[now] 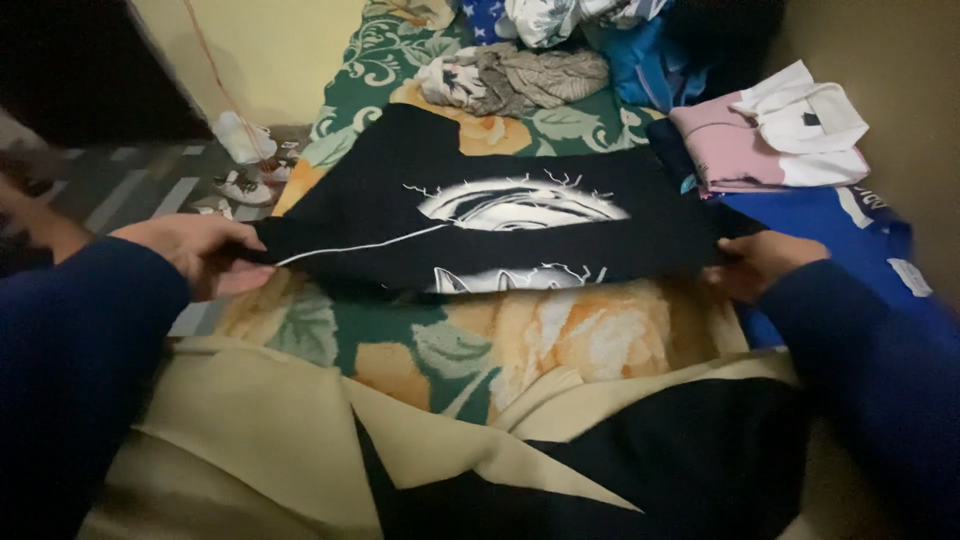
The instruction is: Folding a black t-shirt on a bed with a floral patterned sheet.
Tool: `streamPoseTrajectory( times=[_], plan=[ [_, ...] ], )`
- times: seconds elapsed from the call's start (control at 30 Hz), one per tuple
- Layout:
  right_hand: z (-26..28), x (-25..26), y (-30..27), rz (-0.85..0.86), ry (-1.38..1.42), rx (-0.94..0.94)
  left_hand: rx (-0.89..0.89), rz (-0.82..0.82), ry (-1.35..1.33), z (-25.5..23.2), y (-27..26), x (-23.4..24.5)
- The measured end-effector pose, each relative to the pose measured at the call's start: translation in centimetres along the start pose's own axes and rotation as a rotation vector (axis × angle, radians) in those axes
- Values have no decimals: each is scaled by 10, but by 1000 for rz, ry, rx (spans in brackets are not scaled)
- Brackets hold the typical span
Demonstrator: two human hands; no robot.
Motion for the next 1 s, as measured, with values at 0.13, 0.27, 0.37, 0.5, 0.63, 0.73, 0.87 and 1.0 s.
streamPoseTrajectory(
  times=[0.13, 0.27, 0.37, 0.5, 0.63, 0.73, 0.87, 1.0],
  plan=[
    [32, 18, -37, -316, -1147, 547, 69, 112, 295, 24, -36, 21],
    [6, 23, -68, -361, -883, 312, 392, 476, 567, 48, 39, 68],
    [-7, 8, -81, -324, -819, 210, 184, 417, 773, 48, 10, 46],
    [-18, -3, -61, -193, -1116, 87, -245, 713, 1656, 29, 72, 42],
    [-25, -7, -56, -221, -1229, 27, -144, 578, 1496, 18, 164, 89],
    [-17, -21, -96, -360, -1272, 149, -35, -65, 1157, -25, 34, 14],
    [-35, -97, -131, -65, -1092, 564, -826, -402, 1696, -33, -36, -73],
    [-69, -164, -112, 472, -581, 340, -801, 142, 1598, 14, -126, -193]
  ],
)
Point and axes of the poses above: each hand's wrist, its own y-axis towards the middle knuckle, its own x-axis out of the back of the hand, z = x × y, the point moved 8 cm from there along y, towards the middle knuckle, and after that the axes turned 9 degrees about y, right-handed, at the moved point
